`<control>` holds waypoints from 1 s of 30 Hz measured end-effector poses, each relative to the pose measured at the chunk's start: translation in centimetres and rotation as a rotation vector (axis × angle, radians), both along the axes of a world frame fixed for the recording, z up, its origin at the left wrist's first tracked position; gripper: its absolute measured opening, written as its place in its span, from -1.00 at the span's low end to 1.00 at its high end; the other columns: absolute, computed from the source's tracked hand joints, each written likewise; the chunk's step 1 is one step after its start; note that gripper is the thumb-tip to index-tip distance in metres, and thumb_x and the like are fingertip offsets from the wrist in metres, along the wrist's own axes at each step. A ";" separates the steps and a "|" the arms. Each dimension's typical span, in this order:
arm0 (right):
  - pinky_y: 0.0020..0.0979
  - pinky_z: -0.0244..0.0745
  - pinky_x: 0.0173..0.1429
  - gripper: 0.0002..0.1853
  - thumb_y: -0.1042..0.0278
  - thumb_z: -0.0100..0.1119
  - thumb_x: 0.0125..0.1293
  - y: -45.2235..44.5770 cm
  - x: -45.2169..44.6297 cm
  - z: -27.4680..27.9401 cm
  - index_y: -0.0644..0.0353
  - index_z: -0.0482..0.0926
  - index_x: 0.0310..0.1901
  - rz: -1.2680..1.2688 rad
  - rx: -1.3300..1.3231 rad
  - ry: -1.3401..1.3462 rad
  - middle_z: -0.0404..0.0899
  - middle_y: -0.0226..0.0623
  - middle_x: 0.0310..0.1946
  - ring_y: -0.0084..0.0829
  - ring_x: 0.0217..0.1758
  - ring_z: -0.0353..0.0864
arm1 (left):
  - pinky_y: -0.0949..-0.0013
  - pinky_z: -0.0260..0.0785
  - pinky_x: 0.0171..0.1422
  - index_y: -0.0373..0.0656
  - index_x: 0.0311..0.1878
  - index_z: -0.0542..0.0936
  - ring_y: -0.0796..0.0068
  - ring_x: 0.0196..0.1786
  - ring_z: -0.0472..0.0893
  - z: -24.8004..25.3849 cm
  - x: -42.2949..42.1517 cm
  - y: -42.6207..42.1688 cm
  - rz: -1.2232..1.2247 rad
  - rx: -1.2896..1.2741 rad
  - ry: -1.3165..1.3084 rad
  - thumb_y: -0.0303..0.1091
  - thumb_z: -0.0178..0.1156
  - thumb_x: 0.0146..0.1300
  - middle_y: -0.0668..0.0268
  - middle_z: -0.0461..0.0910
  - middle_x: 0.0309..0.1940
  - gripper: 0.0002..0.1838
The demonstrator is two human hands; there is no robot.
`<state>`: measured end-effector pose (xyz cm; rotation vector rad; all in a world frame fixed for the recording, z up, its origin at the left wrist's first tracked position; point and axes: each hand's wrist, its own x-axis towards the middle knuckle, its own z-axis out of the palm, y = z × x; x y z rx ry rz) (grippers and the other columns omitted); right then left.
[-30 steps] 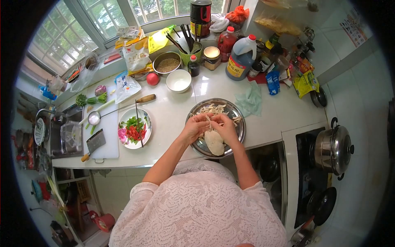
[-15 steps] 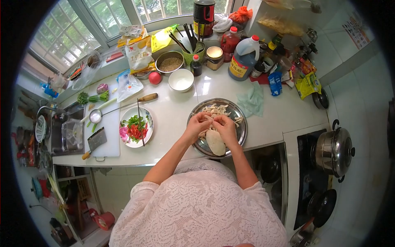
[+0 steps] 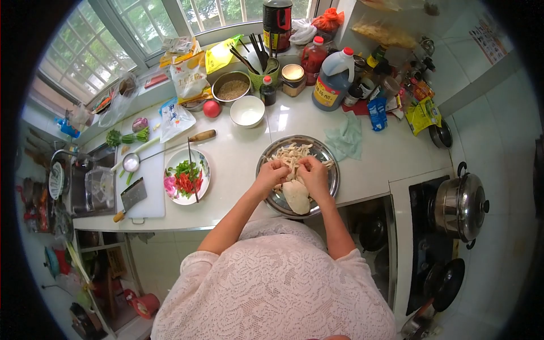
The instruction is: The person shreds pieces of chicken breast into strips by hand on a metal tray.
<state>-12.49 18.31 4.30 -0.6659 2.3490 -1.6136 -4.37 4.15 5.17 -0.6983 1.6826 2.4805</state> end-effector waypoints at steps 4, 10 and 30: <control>-0.55 0.42 -0.39 -0.90 0.53 0.08 0.20 1.5 -2.2 -1.9 0.33 0.55 -0.29 -0.155 -0.027 -0.068 0.58 -0.32 -0.50 -0.60 -0.48 0.54 | 0.55 0.41 -0.24 -0.12 -0.37 0.49 0.65 -0.40 0.48 0.6 0.3 -0.2 0.071 0.223 -0.043 -0.46 0.19 0.13 0.48 0.48 -0.46 -0.94; -0.51 0.45 -0.31 -0.87 0.45 0.14 0.19 1.0 -0.8 -0.9 0.31 0.56 -0.28 -0.013 -0.011 0.251 0.59 -0.32 -0.46 -0.51 -0.44 0.57 | 0.54 0.44 -0.22 -0.12 -0.36 0.51 0.67 -0.37 0.50 -0.3 0.1 -0.2 0.069 0.117 -0.016 -0.43 0.22 0.18 0.45 0.51 -0.44 -0.93; -0.59 0.42 -0.39 -0.91 0.49 0.10 0.20 2.2 -1.3 -0.4 0.34 0.55 -0.35 -0.035 -0.225 -0.333 0.55 -0.42 -0.52 -0.65 -0.49 0.51 | 0.34 0.51 -0.06 -0.16 -0.28 0.44 0.50 -0.28 0.56 -0.5 0.1 -0.7 0.113 0.255 0.028 -0.46 0.04 0.16 0.34 0.50 -0.41 -0.93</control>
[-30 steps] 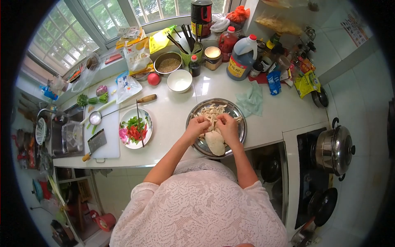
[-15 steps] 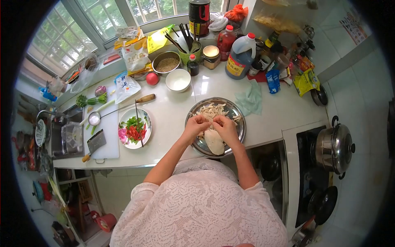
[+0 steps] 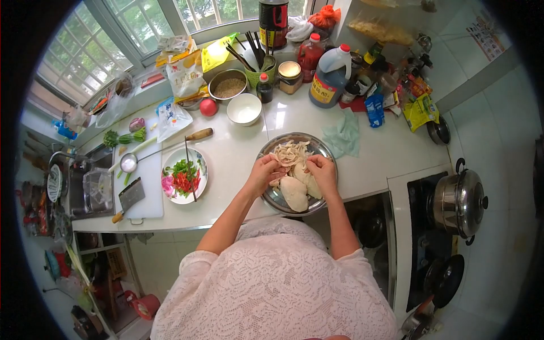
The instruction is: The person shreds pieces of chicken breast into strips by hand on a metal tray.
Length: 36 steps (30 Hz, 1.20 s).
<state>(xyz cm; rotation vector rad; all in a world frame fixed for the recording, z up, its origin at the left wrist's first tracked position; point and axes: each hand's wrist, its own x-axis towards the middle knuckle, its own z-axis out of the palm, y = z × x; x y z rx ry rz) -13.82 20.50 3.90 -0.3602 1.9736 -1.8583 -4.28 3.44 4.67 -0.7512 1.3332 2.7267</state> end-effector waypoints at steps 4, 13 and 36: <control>-0.61 0.42 -0.38 -0.91 0.49 0.11 0.20 -0.2 0.2 -0.4 0.34 0.55 -0.33 -0.004 -0.069 -0.071 0.54 -0.42 -0.52 -0.66 -0.48 0.51 | 0.31 0.50 -0.05 -0.17 -0.28 0.42 0.46 -0.29 0.54 -1.4 -0.6 0.0 0.088 0.058 -0.026 -0.41 0.02 0.16 0.30 0.50 -0.39 -0.91; -0.61 0.38 -0.37 -0.94 0.49 0.15 0.18 1.2 -0.3 -1.2 0.29 0.52 -0.36 -0.127 -0.028 -0.085 0.51 -0.45 -0.52 -0.66 -0.48 0.48 | 0.32 0.48 -0.02 -0.17 -0.32 0.44 0.41 -0.26 0.53 -0.1 -0.8 -0.7 0.237 0.195 0.048 -0.42 0.07 0.16 0.27 0.52 -0.35 -0.94; -0.56 0.43 -0.23 -0.86 0.47 0.17 0.19 0.4 -0.1 -2.5 0.31 0.53 -0.23 -0.013 0.128 0.157 0.55 -0.36 -0.40 -0.54 -0.31 0.55 | 0.47 0.49 -0.04 -0.15 -0.22 0.52 0.66 -0.28 0.50 0.6 -1.4 1.4 -0.007 0.015 -0.086 -0.39 0.19 0.23 0.45 0.51 -0.34 -0.90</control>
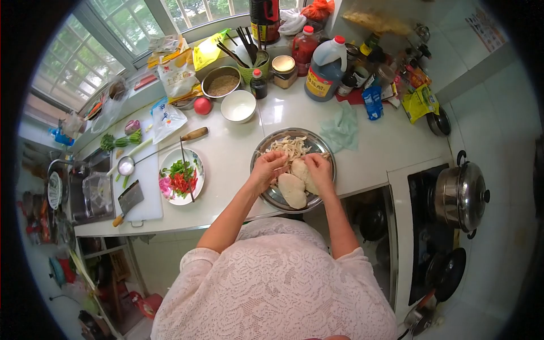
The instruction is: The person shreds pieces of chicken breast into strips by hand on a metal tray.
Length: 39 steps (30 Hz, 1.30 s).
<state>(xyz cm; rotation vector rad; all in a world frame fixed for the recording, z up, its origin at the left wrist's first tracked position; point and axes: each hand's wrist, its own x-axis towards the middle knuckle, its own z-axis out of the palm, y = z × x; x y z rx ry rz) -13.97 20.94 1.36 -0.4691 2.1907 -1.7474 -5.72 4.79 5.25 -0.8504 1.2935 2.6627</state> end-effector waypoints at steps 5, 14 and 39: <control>-0.58 0.41 -0.21 -0.85 0.43 0.15 0.23 -1.8 1.7 0.7 0.25 0.55 -0.19 0.052 -0.107 -0.067 0.55 -0.45 -0.37 -0.63 -0.30 0.50 | 0.50 0.46 -0.07 -0.18 -0.18 0.53 0.66 -0.26 0.52 -1.6 -0.2 0.6 -0.078 -0.123 0.034 -0.44 0.18 0.23 0.42 0.53 -0.32 -0.88; -0.62 0.40 -0.22 -0.81 0.40 0.10 0.25 -1.4 -1.2 2.1 0.23 0.57 -0.12 0.013 -0.188 -0.202 0.57 -0.48 -0.29 -0.70 -0.29 0.50 | 0.50 0.34 0.07 -0.25 0.17 0.42 0.56 0.01 0.49 2.4 -1.4 -1.2 -0.321 -0.410 0.112 -0.33 0.14 0.25 0.26 0.53 -0.02 -0.57; -0.21 0.17 0.00 -0.80 0.24 0.30 -0.04 -10.1 5.3 -1.7 0.14 0.59 -0.40 0.289 0.708 0.840 0.46 -0.28 -0.32 -0.25 -0.13 0.40 | 0.46 0.43 -0.05 -0.21 -0.08 0.53 0.55 -0.17 0.55 -3.4 6.6 -6.4 0.150 -0.404 -0.077 -0.36 0.14 0.24 0.32 0.57 -0.20 -0.79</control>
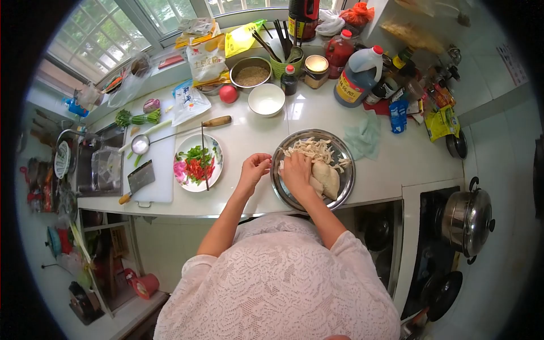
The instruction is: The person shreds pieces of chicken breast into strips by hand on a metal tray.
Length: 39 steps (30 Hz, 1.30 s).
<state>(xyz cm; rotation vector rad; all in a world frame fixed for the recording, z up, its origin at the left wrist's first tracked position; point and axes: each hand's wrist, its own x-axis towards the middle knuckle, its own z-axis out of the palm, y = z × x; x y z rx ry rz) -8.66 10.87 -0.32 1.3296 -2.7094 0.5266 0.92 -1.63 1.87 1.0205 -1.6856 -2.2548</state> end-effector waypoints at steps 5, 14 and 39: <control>-0.24 0.20 -0.01 -0.84 0.32 0.28 -0.05 0.5 0.0 0.1 0.14 0.57 -0.41 -0.046 -0.135 -0.125 0.50 -0.32 -0.39 -0.33 -0.19 0.46 | 0.47 0.42 -0.05 -0.21 -0.02 0.48 0.55 -0.12 0.53 -0.5 0.5 0.3 -0.014 -0.007 -0.013 -0.35 0.16 0.23 0.31 0.54 -0.15 -0.73; -0.61 0.38 -0.36 -0.95 0.52 0.15 0.17 4.3 -1.5 2.7 0.27 0.50 -0.36 -0.100 -0.720 -1.140 0.54 -0.42 -0.46 -0.65 -0.43 0.50 | 0.44 0.45 0.01 -0.26 0.09 0.39 0.51 -0.04 0.51 0.6 -1.0 4.1 -0.140 0.142 0.013 -0.33 0.15 0.25 0.28 0.51 -0.11 -0.62; -0.51 0.45 -0.23 -0.87 0.48 0.17 0.19 8.1 -2.9 5.3 0.28 0.56 -0.22 -0.125 -0.696 -0.485 0.58 -0.37 -0.40 -0.56 -0.34 0.54 | 0.54 0.42 -0.14 -0.28 0.01 0.44 0.60 -0.24 0.53 3.1 -2.9 7.0 -0.080 0.060 0.254 -0.59 0.21 0.12 0.31 0.52 -0.21 -0.65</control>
